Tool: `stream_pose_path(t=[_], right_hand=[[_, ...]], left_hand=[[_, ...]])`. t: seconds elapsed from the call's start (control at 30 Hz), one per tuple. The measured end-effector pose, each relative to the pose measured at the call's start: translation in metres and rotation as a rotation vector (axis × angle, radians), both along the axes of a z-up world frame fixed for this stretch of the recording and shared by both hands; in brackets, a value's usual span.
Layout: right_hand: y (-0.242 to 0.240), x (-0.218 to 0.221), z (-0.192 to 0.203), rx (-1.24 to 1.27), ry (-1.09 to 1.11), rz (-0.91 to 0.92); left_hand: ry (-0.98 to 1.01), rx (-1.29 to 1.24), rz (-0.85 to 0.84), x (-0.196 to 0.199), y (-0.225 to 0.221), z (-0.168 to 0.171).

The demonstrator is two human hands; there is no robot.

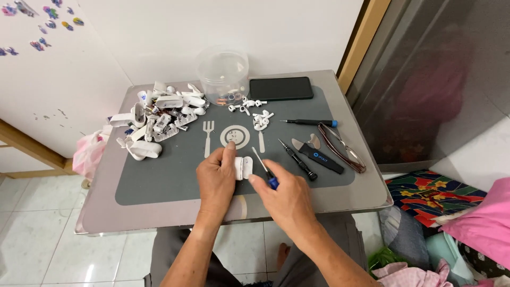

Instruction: Disassembling small electronic housings, specifically earbud cases, to extract internal circuit boards and components using manual tools.

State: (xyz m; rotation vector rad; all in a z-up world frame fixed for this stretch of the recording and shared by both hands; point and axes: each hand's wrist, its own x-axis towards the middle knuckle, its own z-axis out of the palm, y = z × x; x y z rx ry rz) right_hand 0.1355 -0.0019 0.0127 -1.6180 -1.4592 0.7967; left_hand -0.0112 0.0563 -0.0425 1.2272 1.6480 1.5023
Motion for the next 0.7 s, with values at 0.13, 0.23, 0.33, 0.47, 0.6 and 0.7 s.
stream_pose_path(t=[0.13,0.23,0.33,0.47,0.6,0.7], right_hand=[[0.02,-0.012,-0.023,-0.053,0.159,0.024],[0.03,-0.013,-0.032,-0.108,0.438,0.061],[0.024,-0.006,-0.014,-0.142,0.566,0.121],[0.006,0.008,0.002,-0.108,0.161,0.185],[-0.009,0.01,0.014,-0.23,-0.156,0.269],[-0.01,0.008,0.018,-0.278,-0.156,0.279]], left_hand=[[-0.081,-0.014,-0.067,0.003,-0.01,0.017],[-0.139,-0.013,-0.103,-0.001,-0.008,0.016],[-0.172,-0.038,-0.104,-0.002,-0.011,0.019],[-0.199,-0.041,-0.06,0.004,-0.02,0.039],[-0.143,-0.094,-0.037,0.002,-0.023,0.049],[-0.154,-0.095,-0.047,0.002,-0.025,0.048]])
